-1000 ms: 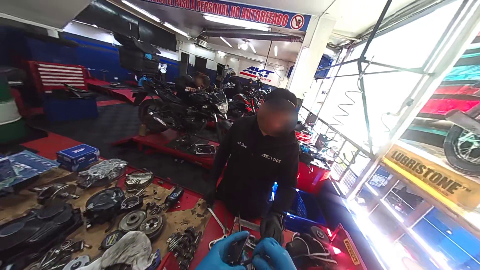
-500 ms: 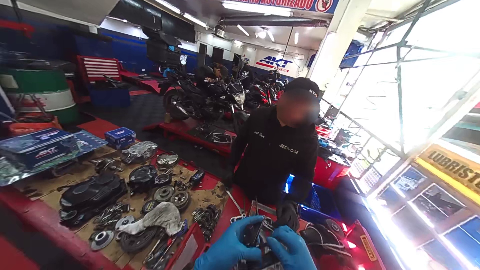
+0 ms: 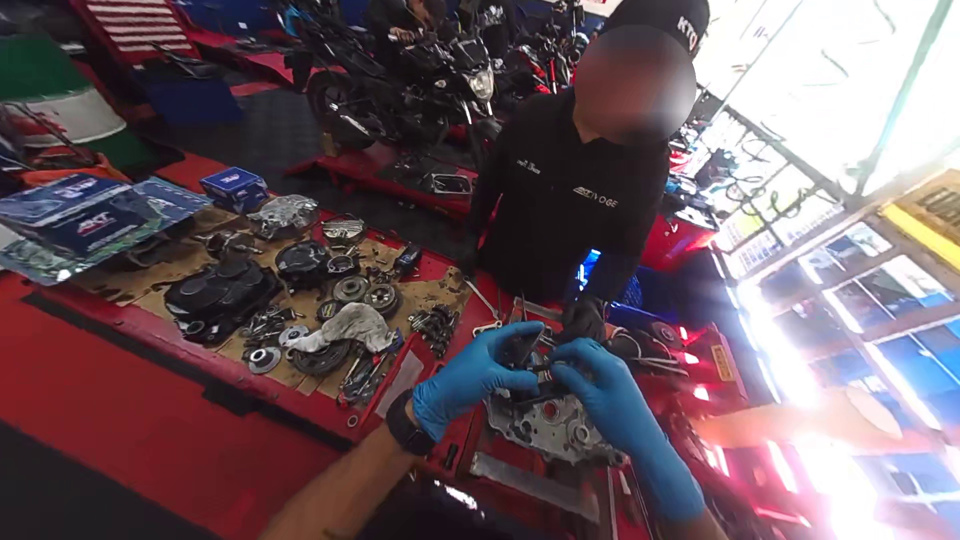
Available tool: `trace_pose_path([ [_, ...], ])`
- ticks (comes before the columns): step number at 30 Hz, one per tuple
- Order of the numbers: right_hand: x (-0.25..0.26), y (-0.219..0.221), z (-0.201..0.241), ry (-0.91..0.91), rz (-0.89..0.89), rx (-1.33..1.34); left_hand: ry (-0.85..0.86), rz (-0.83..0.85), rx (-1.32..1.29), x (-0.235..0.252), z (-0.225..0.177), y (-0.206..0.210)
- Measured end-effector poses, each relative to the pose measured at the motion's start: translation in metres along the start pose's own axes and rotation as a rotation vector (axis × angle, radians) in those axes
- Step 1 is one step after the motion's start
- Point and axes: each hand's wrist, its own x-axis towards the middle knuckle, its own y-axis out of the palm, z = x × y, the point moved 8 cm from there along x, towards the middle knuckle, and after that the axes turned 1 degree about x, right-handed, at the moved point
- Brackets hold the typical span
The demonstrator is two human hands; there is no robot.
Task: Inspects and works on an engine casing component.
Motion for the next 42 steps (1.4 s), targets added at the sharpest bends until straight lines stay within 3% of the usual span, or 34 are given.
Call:
trace_pose_path([
  [5, 0.007, -0.006, -0.004, 0.019, 0.067, 0.271, -0.001, 0.004, -0.042, 0.007, 0.004, -0.002],
  [11, 0.007, -0.009, -0.024, 0.160, 0.000, 0.180, -0.029, 0.007, -0.046, 0.017, 0.012, -0.003],
  [16, -0.003, -0.002, -0.027, 0.138, 0.038, 0.424, -0.023, -0.010, -0.157, 0.023, 0.025, -0.003],
  [21, -0.027, 0.008, -0.043, 0.227, -0.482, 0.873, 0.058, -0.034, -0.419, 0.028, 0.045, 0.016],
  [24, -0.030, 0.017, -0.048, 0.269, -0.556, 1.060, 0.076, -0.055, -0.516, 0.028, 0.056, 0.031],
  [31, -0.027, 0.014, -0.050, 0.340, -0.686, 0.986, 0.099, -0.159, -0.558, 0.031, 0.064, 0.041],
  [42, -0.017, 0.017, -0.057, 0.310, -0.648, 1.098, 0.078, -0.189, -0.585, 0.037, 0.063, 0.036],
])
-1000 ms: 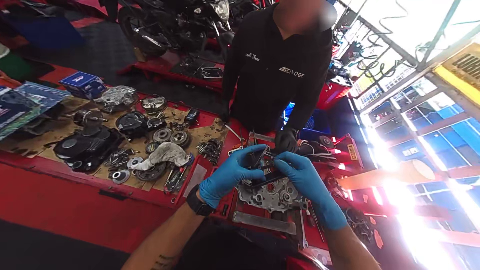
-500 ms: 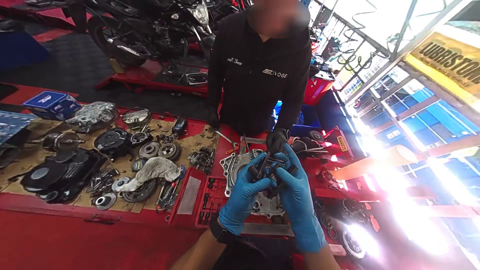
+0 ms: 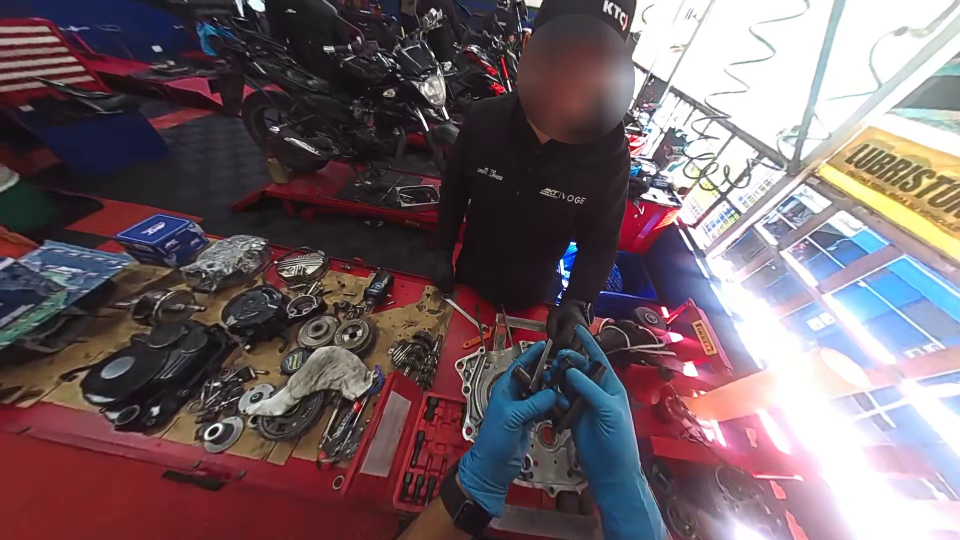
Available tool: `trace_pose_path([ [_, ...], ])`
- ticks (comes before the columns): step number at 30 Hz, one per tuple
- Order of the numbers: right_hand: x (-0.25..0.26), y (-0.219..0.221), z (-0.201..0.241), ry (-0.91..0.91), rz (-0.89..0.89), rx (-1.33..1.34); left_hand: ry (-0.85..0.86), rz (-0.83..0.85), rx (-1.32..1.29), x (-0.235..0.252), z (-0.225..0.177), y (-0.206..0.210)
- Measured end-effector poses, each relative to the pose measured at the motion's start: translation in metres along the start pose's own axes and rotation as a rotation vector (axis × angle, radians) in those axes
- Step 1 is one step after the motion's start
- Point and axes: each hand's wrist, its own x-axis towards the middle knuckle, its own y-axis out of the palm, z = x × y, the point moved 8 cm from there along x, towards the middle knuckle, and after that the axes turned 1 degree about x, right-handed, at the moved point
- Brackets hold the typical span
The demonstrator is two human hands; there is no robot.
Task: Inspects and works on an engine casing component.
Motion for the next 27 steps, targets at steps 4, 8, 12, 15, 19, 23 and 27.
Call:
trace_pose_path([
  [4, 0.003, 0.001, -0.001, 0.015, 0.014, 0.001, 0.017, -0.005, -0.002, 0.001, -0.001, -0.002],
  [8, 0.014, 0.003, 0.011, 0.041, 0.158, -0.263, 0.011, 0.020, 0.084, 0.001, -0.010, -0.005],
  [12, 0.022, 0.013, 0.031, 0.124, 0.512, -0.911, -0.008, 0.140, 0.276, 0.004, -0.033, -0.007],
  [15, 0.018, 0.023, 0.031, 0.100, 0.708, -1.071, -0.092, 0.186, 0.336, 0.000, -0.040, -0.010],
  [19, 0.017, 0.034, 0.026, 0.082, 0.681, -1.040, -0.134, 0.205, 0.343, -0.012, -0.039, -0.011],
  [23, 0.005, 0.030, 0.033, 0.035, 0.597, -1.062, -0.138, 0.204, 0.311, -0.017, -0.041, -0.011],
  [27, 0.019, 0.027, 0.029, 0.047, 0.639, -0.994, -0.164, 0.321, 0.294, 0.007, -0.030, -0.016],
])
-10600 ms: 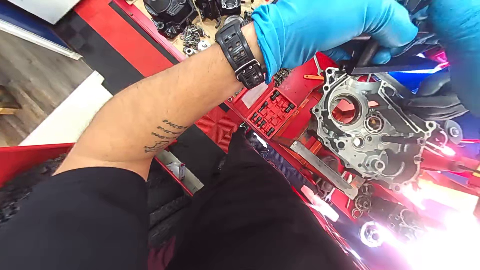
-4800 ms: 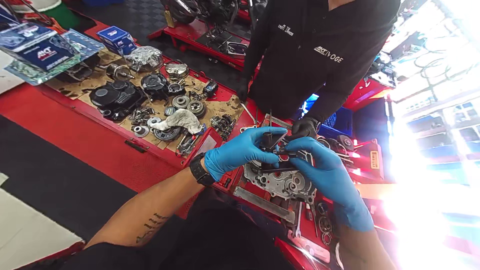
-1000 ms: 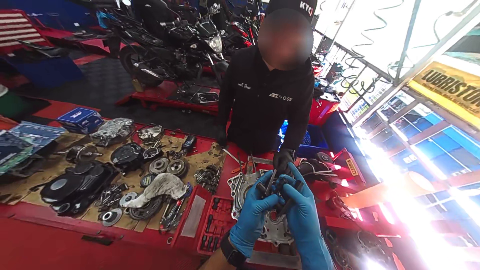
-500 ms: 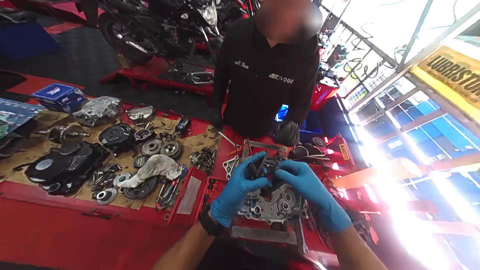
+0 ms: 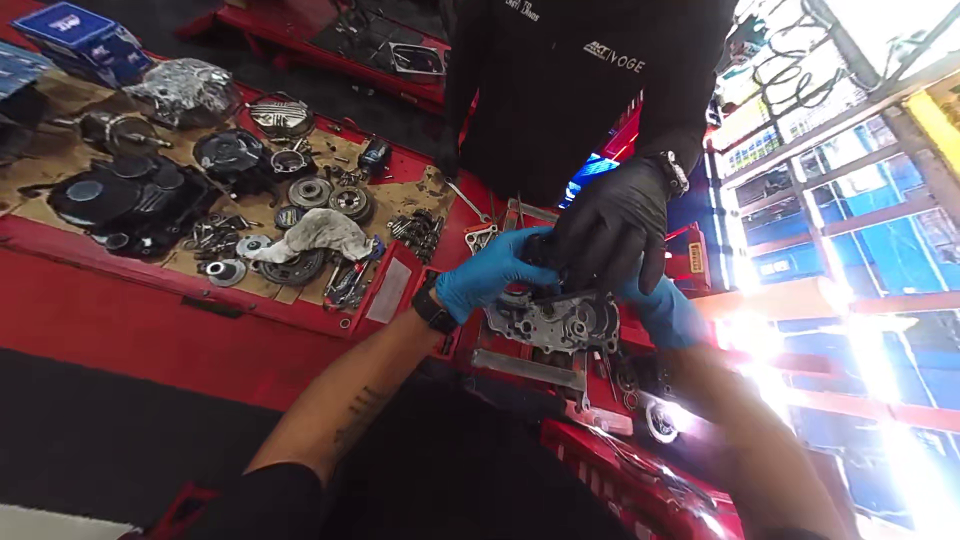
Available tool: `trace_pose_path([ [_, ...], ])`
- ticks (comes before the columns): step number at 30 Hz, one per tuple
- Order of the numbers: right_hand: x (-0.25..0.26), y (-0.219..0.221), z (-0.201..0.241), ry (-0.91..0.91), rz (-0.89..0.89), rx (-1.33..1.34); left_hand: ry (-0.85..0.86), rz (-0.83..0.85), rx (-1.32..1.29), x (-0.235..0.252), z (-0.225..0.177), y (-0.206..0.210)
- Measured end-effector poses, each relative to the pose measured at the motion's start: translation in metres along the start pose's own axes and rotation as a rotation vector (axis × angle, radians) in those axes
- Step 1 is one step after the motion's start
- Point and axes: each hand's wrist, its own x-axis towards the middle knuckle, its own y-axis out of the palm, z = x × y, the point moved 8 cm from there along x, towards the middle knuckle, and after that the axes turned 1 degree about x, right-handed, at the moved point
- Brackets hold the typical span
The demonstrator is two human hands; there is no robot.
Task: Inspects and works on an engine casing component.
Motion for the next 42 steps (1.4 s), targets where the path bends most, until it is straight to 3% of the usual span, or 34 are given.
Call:
trace_pose_path([
  [4, 0.041, 0.005, -0.008, 0.112, 0.149, 0.123, -0.015, 0.088, -0.043, 0.026, -0.002, -0.008],
  [13, 0.047, -0.012, -0.001, 0.126, 0.099, 0.155, -0.003, 0.123, -0.001, 0.042, -0.030, -0.007],
  [19, 0.050, -0.014, -0.003, 0.140, 0.113, 0.060, -0.046, 0.074, 0.047, 0.047, -0.030, -0.009],
  [25, 0.029, -0.010, -0.004, 0.107, 0.085, -0.209, -0.142, 0.008, 0.095, 0.042, -0.015, -0.014],
  [33, 0.010, -0.001, -0.020, 0.091, 0.008, -0.097, -0.187, -0.053, 0.116, 0.036, -0.001, -0.010],
  [42, 0.007, 0.009, -0.009, 0.110, -0.050, -0.264, -0.179, -0.108, 0.133, 0.032, -0.001, -0.007],
])
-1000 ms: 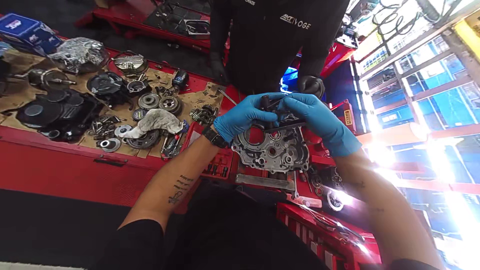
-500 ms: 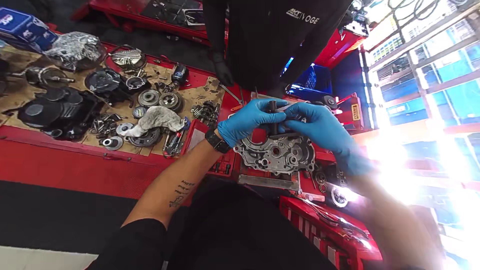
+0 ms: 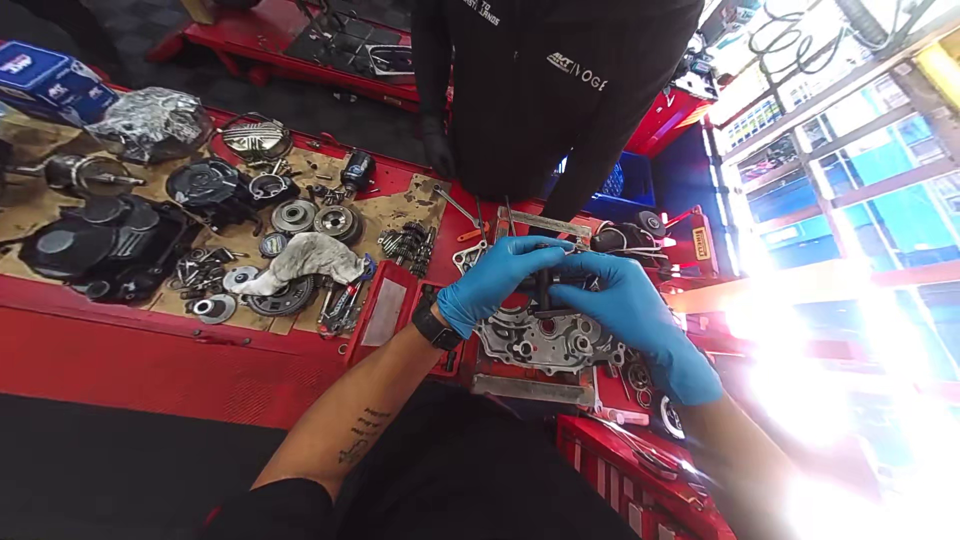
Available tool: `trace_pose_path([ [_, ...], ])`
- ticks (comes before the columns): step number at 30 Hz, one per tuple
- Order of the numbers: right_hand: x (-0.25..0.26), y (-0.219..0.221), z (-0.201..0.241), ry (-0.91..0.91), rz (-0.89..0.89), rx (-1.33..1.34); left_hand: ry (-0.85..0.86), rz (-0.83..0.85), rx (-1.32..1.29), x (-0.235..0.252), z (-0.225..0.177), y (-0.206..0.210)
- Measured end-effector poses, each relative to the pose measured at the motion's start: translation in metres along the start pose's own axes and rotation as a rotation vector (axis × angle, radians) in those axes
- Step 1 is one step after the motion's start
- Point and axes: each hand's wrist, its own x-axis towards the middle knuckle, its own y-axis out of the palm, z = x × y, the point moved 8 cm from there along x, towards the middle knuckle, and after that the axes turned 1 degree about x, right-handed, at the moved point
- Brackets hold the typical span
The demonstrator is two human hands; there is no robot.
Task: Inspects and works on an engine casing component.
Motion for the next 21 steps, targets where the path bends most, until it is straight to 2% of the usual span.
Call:
trace_pose_path([
  [7, -0.002, -0.013, -0.008, 0.120, 0.032, -0.042, 0.005, -0.018, -0.077, -0.006, -0.001, -0.006],
  [10, -0.004, -0.014, -0.010, 0.134, 0.037, 0.052, -0.004, -0.026, -0.098, -0.009, 0.000, -0.009],
  [15, -0.004, -0.050, -0.028, 0.117, -0.090, 0.277, -0.015, -0.099, -0.142, -0.015, -0.001, -0.025],
  [18, 0.000, -0.079, -0.045, 0.119, -0.206, 0.268, 0.014, -0.123, -0.167, -0.023, -0.003, -0.039],
  [21, 0.007, -0.090, -0.058, 0.151, -0.223, 0.216, 0.036, -0.141, -0.188, -0.034, -0.003, -0.054],
])
